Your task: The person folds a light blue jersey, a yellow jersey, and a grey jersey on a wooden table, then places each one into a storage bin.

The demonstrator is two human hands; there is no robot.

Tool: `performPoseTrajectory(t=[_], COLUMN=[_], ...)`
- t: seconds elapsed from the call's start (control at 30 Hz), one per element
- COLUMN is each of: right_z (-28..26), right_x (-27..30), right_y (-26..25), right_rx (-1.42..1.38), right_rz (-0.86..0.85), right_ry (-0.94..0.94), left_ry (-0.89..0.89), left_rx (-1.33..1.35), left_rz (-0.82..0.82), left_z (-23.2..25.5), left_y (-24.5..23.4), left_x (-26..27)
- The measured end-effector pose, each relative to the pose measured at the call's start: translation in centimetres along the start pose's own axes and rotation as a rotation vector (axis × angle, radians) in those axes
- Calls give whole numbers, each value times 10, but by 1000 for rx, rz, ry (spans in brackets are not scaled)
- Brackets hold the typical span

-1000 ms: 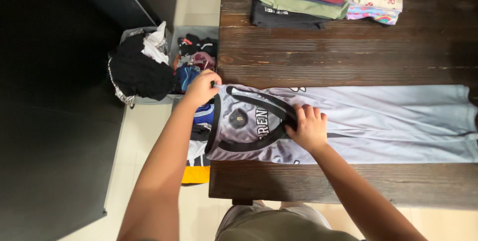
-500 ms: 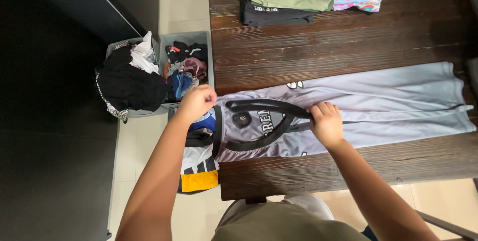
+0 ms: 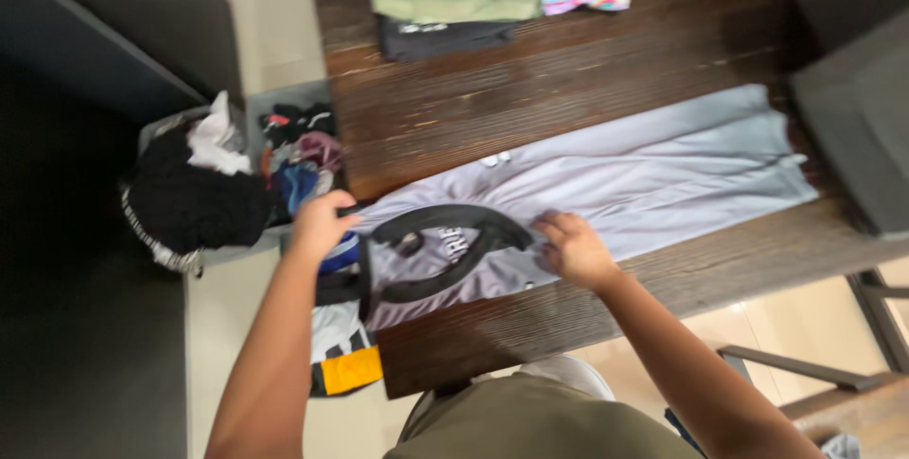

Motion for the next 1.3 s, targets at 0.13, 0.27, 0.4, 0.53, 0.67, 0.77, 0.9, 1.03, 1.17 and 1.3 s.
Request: performPoseTrajectory(t=[0.13,0.27,0.4,0.53,0.67,0.77,0.9,1.03,1.17,1.3], right_z=[46,139,256,343,383,395,401,406,431,472], right_x=[16,48,69,74,69,72,88,107,120,119], right_y=[-15,-59,-109,-139,-157,-171,-195,-185,-174,-163], right_rx=[-43,61,336,678,746,754,695,592,497,79], right_rz=[4,143,149,15,-41,-162,-97,-160,-184,161], right_ry=[96,244,395,475,360,306,379,317,428,717], left_ry=[-68,268,212,340,468,411,339,358,213,111], left_rx=[-120,-155,145,-31,-163,-105,49,-1,-127,-160], left_rz=[-88,148,-108,-303,-197,-213,-327,-436,-545,-414], left_z=[40,147,243,289,289,284,290,298,305,327], left_y=[-21,-27,74,163,194,184,163,171,176,192], left_x=[-11,-31,-34,-37,-41,-43,-50,-47,-48,-54])
Point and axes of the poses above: each hand's wrist, its own x-axis away from the middle knuckle, its own y-axis out of the palm, z = x × y, the point moved 3 cm from there along -x, towards the middle knuckle, and after that the axes turned 7 degrees about y, right-handed, at the moved point
